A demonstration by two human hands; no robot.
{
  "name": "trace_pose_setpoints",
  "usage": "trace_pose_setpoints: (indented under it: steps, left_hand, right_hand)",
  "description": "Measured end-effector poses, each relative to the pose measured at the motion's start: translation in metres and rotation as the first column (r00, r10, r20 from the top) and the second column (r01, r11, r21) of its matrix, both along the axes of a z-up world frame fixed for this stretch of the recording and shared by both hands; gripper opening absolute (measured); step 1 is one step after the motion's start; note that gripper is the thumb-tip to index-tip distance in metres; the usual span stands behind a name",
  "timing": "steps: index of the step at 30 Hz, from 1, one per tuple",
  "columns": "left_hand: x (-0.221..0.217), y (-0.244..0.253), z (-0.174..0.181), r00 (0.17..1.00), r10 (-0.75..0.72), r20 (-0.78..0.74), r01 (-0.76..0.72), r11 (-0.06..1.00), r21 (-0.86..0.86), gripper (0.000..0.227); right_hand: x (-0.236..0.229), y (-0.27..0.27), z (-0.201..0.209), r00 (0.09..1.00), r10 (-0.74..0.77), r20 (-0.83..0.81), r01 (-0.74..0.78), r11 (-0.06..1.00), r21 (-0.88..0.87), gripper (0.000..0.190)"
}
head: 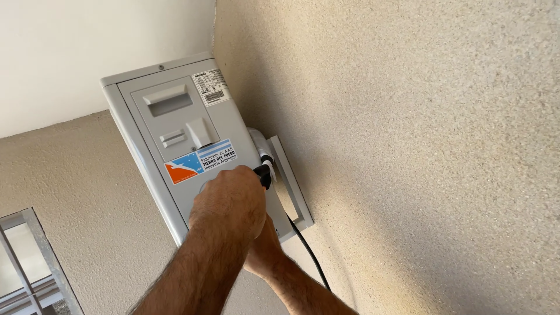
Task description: The person services a wall-mounted air conditioner condenser outdoors. They use a socket wrench and pliers to loosen the valve caps and fittings, then attach a manifold gauge set to the service valves and tighten the gauge couplings by hand.
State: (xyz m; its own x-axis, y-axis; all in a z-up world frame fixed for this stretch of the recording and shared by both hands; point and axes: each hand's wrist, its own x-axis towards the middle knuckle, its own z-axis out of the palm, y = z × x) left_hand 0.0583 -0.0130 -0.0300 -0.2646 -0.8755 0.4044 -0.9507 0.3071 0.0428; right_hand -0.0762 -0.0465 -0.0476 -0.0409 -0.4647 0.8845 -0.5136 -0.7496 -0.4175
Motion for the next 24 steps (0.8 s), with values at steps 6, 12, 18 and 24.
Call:
trace_pose_setpoints:
  steps: [6, 12, 18, 24]
  left_hand:
    - [-0.036, 0.080, 0.058, 1.000, 0.005, 0.026, -0.005, 1.000, -0.006, 0.024]
    - [-0.069, 0.107, 0.098, 0.998, -0.008, 0.068, 0.010, 1.000, -0.021, 0.024]
    - [-0.057, 0.113, 0.071, 0.992, -0.020, 0.122, 0.019, 1.000, 0.011, 0.025]
    - [-0.043, 0.117, 0.061, 0.990, -0.025, 0.142, 0.025, 1.000, -0.002, 0.027]
  right_hand:
    - [-0.020, 0.020, -0.013, 0.997, 0.017, 0.069, -0.002, 0.978, -0.208, 0.034]
    - [-0.051, 0.027, -0.032, 0.833, -0.553, -0.009, 0.534, 0.807, -0.253, 0.039]
    - [-0.121, 0.047, 0.030, 0.974, 0.220, 0.053, -0.205, 0.759, 0.618, 0.045]
    - [-0.131, 0.085, 0.012, 0.837, 0.374, 0.400, -0.463, 0.873, 0.153, 0.042]
